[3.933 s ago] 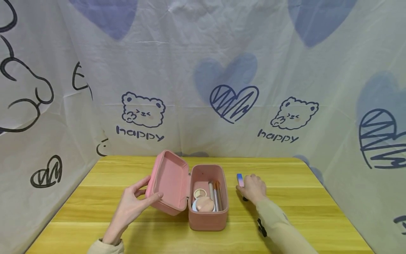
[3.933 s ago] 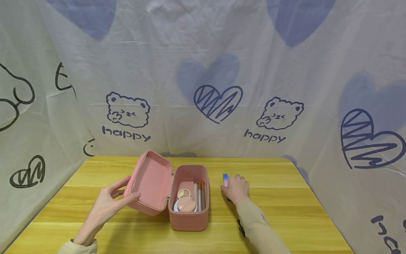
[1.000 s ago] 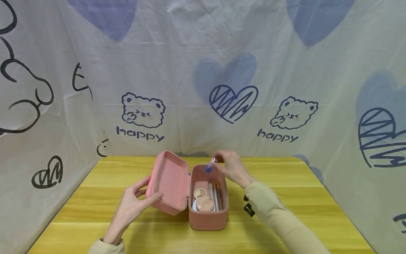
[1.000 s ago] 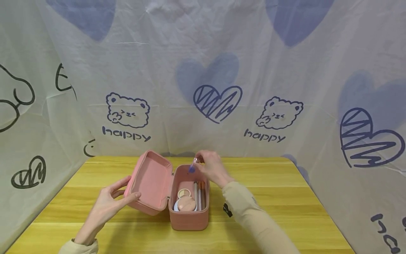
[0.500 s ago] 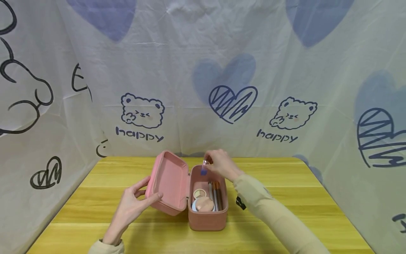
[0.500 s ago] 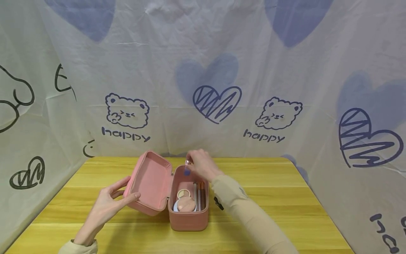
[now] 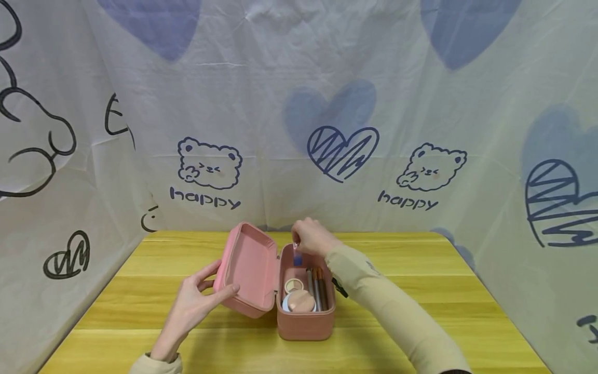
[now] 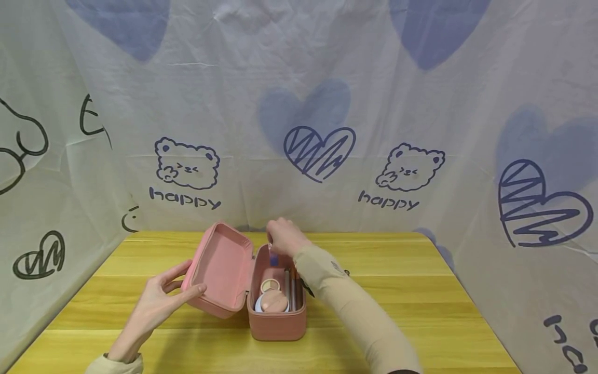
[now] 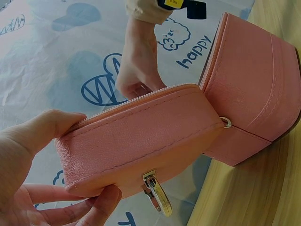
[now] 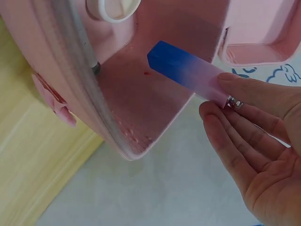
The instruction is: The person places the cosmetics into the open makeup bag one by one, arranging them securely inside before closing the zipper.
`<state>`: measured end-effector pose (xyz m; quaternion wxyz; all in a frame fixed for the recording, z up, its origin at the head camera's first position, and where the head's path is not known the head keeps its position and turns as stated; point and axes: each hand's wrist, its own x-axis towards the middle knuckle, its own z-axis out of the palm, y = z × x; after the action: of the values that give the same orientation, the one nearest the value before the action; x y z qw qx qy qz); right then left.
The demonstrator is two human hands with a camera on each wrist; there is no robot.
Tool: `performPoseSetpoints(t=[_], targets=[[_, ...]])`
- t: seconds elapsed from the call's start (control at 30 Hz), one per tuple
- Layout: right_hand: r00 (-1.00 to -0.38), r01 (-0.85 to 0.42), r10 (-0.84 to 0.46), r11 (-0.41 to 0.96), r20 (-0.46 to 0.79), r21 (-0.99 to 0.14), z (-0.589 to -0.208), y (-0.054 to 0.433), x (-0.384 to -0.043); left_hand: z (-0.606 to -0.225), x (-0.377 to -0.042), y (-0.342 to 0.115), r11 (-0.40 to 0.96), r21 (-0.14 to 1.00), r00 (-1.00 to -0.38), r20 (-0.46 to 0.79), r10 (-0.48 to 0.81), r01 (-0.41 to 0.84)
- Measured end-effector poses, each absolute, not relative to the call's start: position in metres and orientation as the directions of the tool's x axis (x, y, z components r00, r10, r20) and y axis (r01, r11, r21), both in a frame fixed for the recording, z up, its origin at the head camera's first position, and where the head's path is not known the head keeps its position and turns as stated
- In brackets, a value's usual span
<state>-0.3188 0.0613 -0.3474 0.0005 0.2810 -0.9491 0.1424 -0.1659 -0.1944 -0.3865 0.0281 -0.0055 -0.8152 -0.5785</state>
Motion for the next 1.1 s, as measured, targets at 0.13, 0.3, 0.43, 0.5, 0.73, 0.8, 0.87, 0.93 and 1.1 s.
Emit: performPoseSetpoints(t=[0.13, 0.3, 0.43, 0.5, 0.73, 0.8, 0.87, 0.93, 1.1], targets=[[-0.842, -0.535, -0.536, 0.816, 0.059, -0.221, -0.350, 0.055, -0.324, -0.387, -0.167, -0.194, 0.332, 0.942, -0.998, 0.053, -0.029, 0.040], [-0.834, -0.549, -0.550, 0.821, 0.039, -0.158, -0.355, 0.049, -0.329, -0.387, -0.167, -0.194, 0.330, 0.943, -0.998, 0.054, -0.029, 0.041], [-0.828, -0.558, -0.560, 0.816, 0.035, -0.149, -0.359, 0.045, -0.331, -0.387, -0.167, -0.194, 0.332, 0.943, -0.998, 0.053, -0.027, 0.041], [-0.825, -0.564, -0.565, 0.815, 0.035, -0.137, -0.360, 0.044, -0.332, -0.387, -0.167, -0.194, 0.333, 0.942, -0.998, 0.051, -0.028, 0.039], [-0.826, -0.561, -0.564, 0.821, 0.004, -0.105, -0.367, 0.039, -0.333, -0.387, -0.167, -0.194, 0.337, 0.941, -0.998, 0.047, -0.029, 0.034], [-0.827, -0.559, -0.562, 0.822, -0.003, -0.106, -0.368, 0.038, -0.333, -0.387, -0.167, -0.194, 0.337, 0.941, -0.999, 0.046, -0.028, 0.034], [-0.828, -0.558, -0.561, 0.824, -0.006, -0.103, -0.369, 0.038, -0.333, -0.387, -0.167, -0.194, 0.337, 0.941, -0.998, 0.047, -0.029, 0.034], [-0.828, -0.557, -0.560, 0.825, -0.006, -0.099, -0.371, 0.037, -0.333, -0.387, -0.167, -0.194, 0.338, 0.940, -0.998, 0.049, -0.030, 0.036], [-0.824, -0.567, -0.567, 0.821, 0.021, -0.065, -0.376, 0.034, -0.335, -0.388, -0.167, -0.194, 0.336, 0.941, -0.998, 0.051, -0.029, 0.038]])
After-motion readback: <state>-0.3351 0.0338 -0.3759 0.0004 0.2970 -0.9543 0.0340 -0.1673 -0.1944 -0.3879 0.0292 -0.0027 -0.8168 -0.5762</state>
